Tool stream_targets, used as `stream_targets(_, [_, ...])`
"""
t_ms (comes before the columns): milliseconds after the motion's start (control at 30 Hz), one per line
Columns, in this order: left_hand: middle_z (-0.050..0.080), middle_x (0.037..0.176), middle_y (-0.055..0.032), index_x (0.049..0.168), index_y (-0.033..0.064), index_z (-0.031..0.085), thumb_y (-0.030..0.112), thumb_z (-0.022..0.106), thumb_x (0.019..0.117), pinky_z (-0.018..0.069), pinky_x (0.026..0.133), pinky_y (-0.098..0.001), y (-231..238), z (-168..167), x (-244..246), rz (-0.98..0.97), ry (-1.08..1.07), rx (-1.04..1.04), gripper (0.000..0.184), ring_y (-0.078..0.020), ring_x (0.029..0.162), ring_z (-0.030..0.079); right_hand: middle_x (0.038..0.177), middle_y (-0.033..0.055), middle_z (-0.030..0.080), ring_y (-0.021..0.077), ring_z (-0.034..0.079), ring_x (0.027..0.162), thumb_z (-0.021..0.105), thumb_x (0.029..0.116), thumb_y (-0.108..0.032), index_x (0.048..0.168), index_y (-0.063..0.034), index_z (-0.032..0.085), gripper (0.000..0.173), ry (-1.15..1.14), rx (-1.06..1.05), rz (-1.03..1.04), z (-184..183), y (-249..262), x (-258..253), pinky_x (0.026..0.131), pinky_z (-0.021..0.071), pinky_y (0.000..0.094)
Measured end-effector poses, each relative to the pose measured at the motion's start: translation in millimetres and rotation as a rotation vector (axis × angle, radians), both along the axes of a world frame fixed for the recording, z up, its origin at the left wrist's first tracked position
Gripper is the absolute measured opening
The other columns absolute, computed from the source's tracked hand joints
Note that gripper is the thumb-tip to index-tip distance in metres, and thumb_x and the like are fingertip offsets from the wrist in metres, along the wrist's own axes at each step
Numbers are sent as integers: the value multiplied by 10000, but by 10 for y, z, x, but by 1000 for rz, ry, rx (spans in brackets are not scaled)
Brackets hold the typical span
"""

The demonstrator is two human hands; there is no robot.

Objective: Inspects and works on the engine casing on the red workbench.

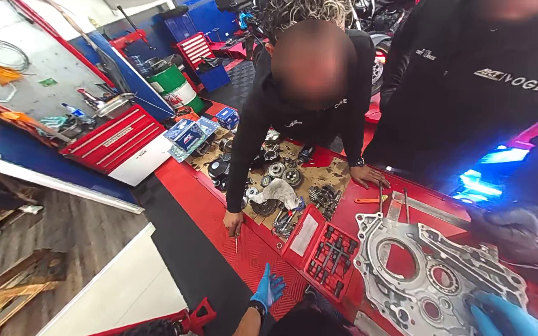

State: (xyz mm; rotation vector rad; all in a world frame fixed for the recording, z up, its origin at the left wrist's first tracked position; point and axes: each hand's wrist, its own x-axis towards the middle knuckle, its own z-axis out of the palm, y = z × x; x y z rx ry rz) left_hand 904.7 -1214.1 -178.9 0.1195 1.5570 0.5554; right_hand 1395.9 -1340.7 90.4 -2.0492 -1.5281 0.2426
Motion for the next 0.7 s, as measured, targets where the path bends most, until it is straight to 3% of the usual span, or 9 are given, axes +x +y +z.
stream_targets(67, [481,1509,-234,1562,37,295,644,255,1057,461,1048,-542,6,26,-66,2,26,-2,791,-386,1321,537,1105,268,716,396,699,1067,637,984,-161,1127,60,695,270,36,-20,7,154,85,-107,965,528,499])
stream_targets(167, [581,1414,-240,1461,-38,482,492,401,1091,435,1087,-519,-25,-44,-121,-483,279,-18,652,-364,1297,573,1105,267,715,393,700,1063,634,984,-172,1118,62,697,277,37,-12,17,163,97,-110,965,531,492])
stream_targets(233, [607,1369,-263,1385,-66,557,463,474,1075,431,1106,-528,-53,-158,-117,-687,357,-23,618,-379,1289,584,1106,270,712,397,693,1069,633,986,-176,1113,58,697,273,49,-19,8,156,92,-110,970,521,507])
stream_targets(367, [621,1370,-210,1417,-26,540,482,386,1098,446,1068,-481,-80,-51,49,-614,251,-29,619,-323,1259,600,1099,248,712,376,692,1065,634,986,-200,1114,27,691,267,30,-12,46,-34,50,49,953,532,514])
stream_targets(433, [556,1448,-229,1500,-18,430,584,292,1081,440,1081,-506,-118,52,3,-372,186,-4,747,-354,1309,562,1103,239,711,370,690,1068,634,990,-204,1123,20,685,266,31,-7,67,-63,82,42,951,533,510])
stream_targets(500, [411,1566,-240,1584,41,259,716,258,1020,422,1090,-580,-123,80,-7,1,94,17,880,-403,1390,469,1106,240,714,362,694,1070,636,991,-199,1122,26,689,267,33,-12,37,5,45,1,965,530,495])
stream_targets(567, [332,1623,-207,1609,87,212,750,264,998,391,1113,-596,-33,68,-65,124,73,39,903,-393,1439,410,1105,242,722,356,702,1066,649,987,-200,1115,32,705,270,28,2,0,72,52,-60,973,527,472])
stream_targets(633, [429,1557,-235,1552,10,342,602,299,1072,392,1115,-564,19,64,-130,-38,165,62,764,-387,1403,459,1106,247,713,368,694,1064,636,988,-198,1118,30,694,269,30,-1,24,9,48,-20,962,528,495])
stream_targets(700, [548,1444,-261,1460,-47,484,473,381,1101,406,1114,-534,50,30,-132,-384,293,64,640,-388,1337,536,1107,247,719,371,699,1060,644,988,-200,1122,31,704,275,19,0,5,58,62,-63,963,528,490])
